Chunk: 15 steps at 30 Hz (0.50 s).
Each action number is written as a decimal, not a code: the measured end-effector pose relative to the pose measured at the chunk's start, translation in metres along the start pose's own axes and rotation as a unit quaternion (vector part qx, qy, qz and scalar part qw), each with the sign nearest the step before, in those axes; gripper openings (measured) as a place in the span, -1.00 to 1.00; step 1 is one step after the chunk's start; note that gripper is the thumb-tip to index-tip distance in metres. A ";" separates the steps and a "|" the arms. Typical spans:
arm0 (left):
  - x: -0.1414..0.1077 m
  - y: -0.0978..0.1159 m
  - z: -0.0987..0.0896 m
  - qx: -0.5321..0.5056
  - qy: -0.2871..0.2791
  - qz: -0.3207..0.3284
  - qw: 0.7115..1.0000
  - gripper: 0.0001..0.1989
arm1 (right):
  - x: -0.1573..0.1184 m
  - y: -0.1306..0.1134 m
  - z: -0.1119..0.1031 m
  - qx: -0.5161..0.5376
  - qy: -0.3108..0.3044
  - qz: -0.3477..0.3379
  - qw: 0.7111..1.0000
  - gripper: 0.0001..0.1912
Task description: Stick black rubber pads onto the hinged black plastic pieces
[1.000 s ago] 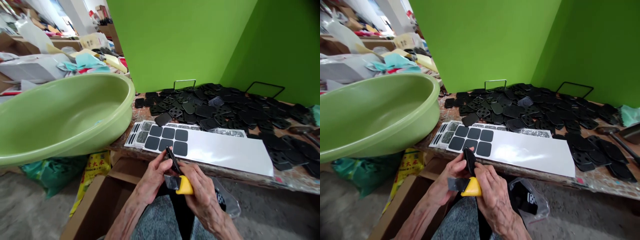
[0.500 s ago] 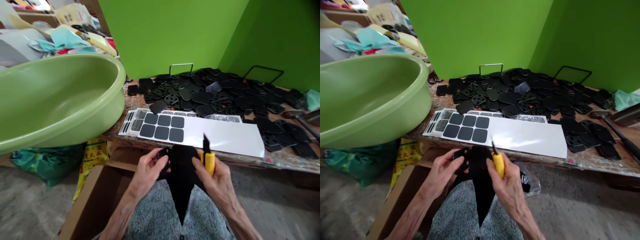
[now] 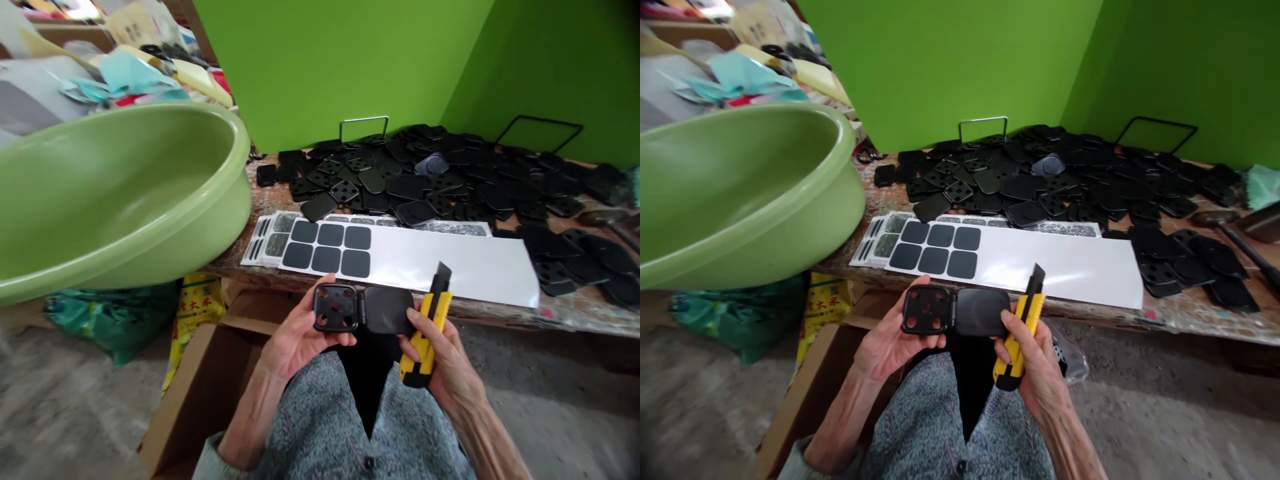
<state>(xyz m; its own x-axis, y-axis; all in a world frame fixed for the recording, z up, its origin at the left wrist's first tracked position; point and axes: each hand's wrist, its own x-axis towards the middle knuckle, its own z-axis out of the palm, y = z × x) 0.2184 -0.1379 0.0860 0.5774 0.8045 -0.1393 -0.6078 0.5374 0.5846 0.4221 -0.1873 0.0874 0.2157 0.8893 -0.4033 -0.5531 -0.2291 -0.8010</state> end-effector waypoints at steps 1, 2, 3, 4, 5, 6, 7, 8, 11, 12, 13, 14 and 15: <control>0.001 0.001 0.001 0.003 -0.009 0.002 1.000 -0.56 | 0.000 0.002 0.000 0.012 0.013 0.007 1.000 -0.75; 0.002 0.001 0.002 0.005 -0.013 0.004 1.000 -0.60 | -0.001 0.005 0.000 0.023 0.025 0.012 0.999 -0.73; 0.004 0.002 0.003 0.006 -0.012 0.004 1.000 -0.64 | -0.001 0.007 0.001 0.035 0.034 0.016 0.999 -0.71; 0.006 0.002 0.004 0.005 -0.006 0.005 1.000 -0.69 | -0.002 0.010 0.002 0.044 0.039 0.019 0.998 -0.69; 0.008 0.003 0.006 0.002 0.005 0.007 1.000 -0.72 | -0.003 0.011 0.004 0.052 0.041 0.021 0.998 -0.68; 0.010 0.004 0.008 -0.002 0.020 0.010 1.000 -0.73 | -0.004 0.013 0.006 0.057 0.040 0.022 0.997 -0.68; 0.012 0.005 0.010 -0.005 0.039 0.015 0.999 -0.72 | -0.006 0.014 0.008 0.059 0.039 0.020 0.997 -0.69; 0.013 0.005 0.012 -0.006 0.061 0.020 0.998 -0.71 | -0.007 0.014 0.010 0.057 0.038 0.016 0.998 -0.70; 0.016 0.006 0.013 0.001 0.126 0.030 0.992 -0.71 | -0.011 0.013 0.015 0.030 0.034 -0.010 0.999 -0.73; 0.017 0.005 0.012 0.001 0.138 0.028 0.990 -0.70 | -0.011 0.013 0.016 0.019 0.034 -0.020 0.999 -0.72; 0.017 0.004 0.011 -0.002 0.148 0.026 0.989 -0.66 | -0.012 0.012 0.016 0.009 0.034 -0.029 0.999 -0.72; 0.016 0.003 0.011 -0.005 0.155 0.022 0.988 -0.62 | -0.012 0.012 0.016 0.002 0.033 -0.035 0.999 -0.71; 0.016 0.000 0.011 -0.004 0.162 0.020 0.987 -0.59 | -0.011 0.012 0.016 -0.005 0.034 -0.039 0.999 -0.70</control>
<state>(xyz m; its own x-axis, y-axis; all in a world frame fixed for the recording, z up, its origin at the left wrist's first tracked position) 0.2331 -0.1275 0.0926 0.3496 0.8631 -0.3645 -0.6312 0.5044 0.5892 0.3999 -0.1937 0.0896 0.3120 0.8762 -0.3674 -0.5250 -0.1633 -0.8353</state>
